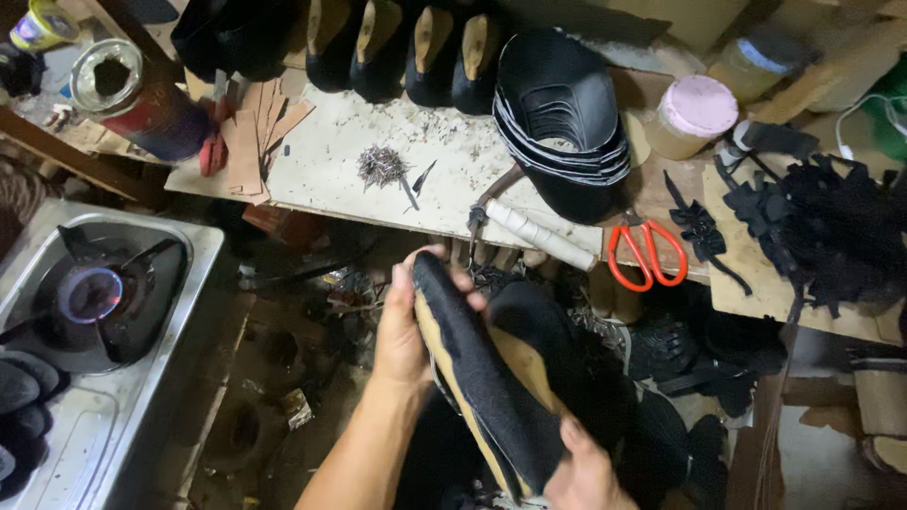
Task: The person sits on the floor and pulls the black fabric upper of a shoe over a wooden last on their lap, tucking and pressing the edges. They use a hammer to tap and set the upper around the last, and use scissors to trim excess material, working the shoe piece section by section.
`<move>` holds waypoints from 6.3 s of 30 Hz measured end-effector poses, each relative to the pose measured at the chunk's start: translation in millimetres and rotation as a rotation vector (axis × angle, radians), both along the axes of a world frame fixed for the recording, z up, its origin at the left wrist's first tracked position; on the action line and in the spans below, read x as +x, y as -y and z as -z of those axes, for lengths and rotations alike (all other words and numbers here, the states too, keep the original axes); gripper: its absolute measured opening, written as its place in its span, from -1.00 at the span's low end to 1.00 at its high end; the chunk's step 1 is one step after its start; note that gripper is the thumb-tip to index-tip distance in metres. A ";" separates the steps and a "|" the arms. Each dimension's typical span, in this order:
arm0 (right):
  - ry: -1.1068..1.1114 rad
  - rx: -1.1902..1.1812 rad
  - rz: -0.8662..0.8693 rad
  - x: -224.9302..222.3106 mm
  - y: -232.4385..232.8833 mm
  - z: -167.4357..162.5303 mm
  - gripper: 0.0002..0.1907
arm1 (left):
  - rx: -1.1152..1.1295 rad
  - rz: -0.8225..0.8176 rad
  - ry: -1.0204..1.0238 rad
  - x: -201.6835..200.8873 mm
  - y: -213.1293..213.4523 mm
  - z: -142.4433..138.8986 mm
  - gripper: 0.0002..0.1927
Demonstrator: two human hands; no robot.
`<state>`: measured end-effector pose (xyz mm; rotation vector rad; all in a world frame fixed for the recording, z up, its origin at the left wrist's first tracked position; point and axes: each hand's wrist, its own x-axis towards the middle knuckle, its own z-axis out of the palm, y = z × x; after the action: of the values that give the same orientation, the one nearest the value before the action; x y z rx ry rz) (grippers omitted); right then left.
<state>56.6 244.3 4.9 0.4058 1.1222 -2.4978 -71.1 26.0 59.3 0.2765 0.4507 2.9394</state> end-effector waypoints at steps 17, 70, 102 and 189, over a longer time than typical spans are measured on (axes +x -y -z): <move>-1.554 1.116 -0.186 24.8 -31.3 -32.0 -0.45 | -0.012 0.197 0.286 17.7 -20.7 19.4 -0.41; -0.715 0.829 -0.594 -53.4 -4.7 -124.7 -0.19 | -1.501 0.192 -0.346 81.1 20.7 -69.9 0.09; -0.653 0.699 -0.378 -50.7 -4.8 -99.3 -0.53 | -1.442 0.068 -0.369 76.2 -4.0 -69.0 -0.31; -0.039 0.964 -0.400 -8.4 -6.2 -92.9 -0.54 | -1.784 -0.075 -0.454 68.8 -19.9 -29.2 -0.28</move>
<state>48.3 250.5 97.7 0.3189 2.1285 -1.4993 -2.3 45.8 88.6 0.5569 2.6259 1.4005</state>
